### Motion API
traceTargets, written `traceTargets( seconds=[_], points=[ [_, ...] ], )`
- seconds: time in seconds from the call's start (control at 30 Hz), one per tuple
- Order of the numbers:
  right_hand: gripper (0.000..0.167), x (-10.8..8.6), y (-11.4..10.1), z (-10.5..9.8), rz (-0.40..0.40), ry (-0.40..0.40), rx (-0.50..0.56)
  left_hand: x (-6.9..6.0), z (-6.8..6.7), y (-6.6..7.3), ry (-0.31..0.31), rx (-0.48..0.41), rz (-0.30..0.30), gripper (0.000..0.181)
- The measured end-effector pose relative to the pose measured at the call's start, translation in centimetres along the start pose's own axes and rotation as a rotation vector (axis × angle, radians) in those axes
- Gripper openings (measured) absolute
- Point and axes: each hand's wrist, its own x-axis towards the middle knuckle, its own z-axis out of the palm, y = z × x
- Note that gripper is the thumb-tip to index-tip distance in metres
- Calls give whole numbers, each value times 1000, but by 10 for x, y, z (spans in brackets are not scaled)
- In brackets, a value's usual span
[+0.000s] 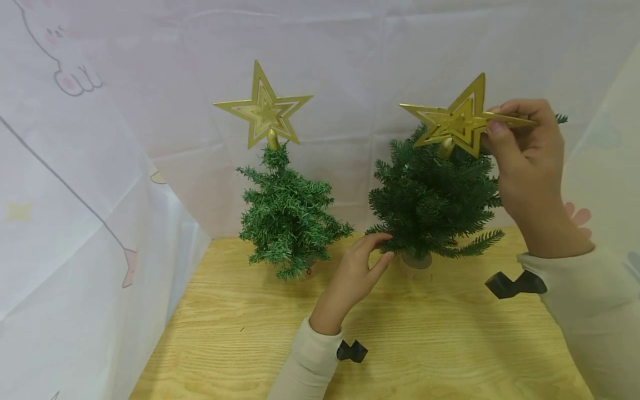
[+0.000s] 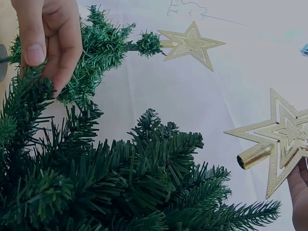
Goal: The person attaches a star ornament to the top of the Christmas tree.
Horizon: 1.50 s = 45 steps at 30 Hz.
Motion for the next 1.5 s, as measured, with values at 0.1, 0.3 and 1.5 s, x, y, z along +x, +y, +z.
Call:
traceTargets(
  seconds=[0.1, 0.3, 1.5],
  points=[
    [14, 3, 1, 0, 1, -2, 2, 0, 0, 0, 2, 1, 3, 43],
    [12, 10, 3, 4, 2, -8, 10, 0, 0, 0, 3, -4, 9, 42],
    [18, 36, 9, 5, 182, 14, 2, -1, -1, 2, 0, 5, -6, 42]
  ],
)
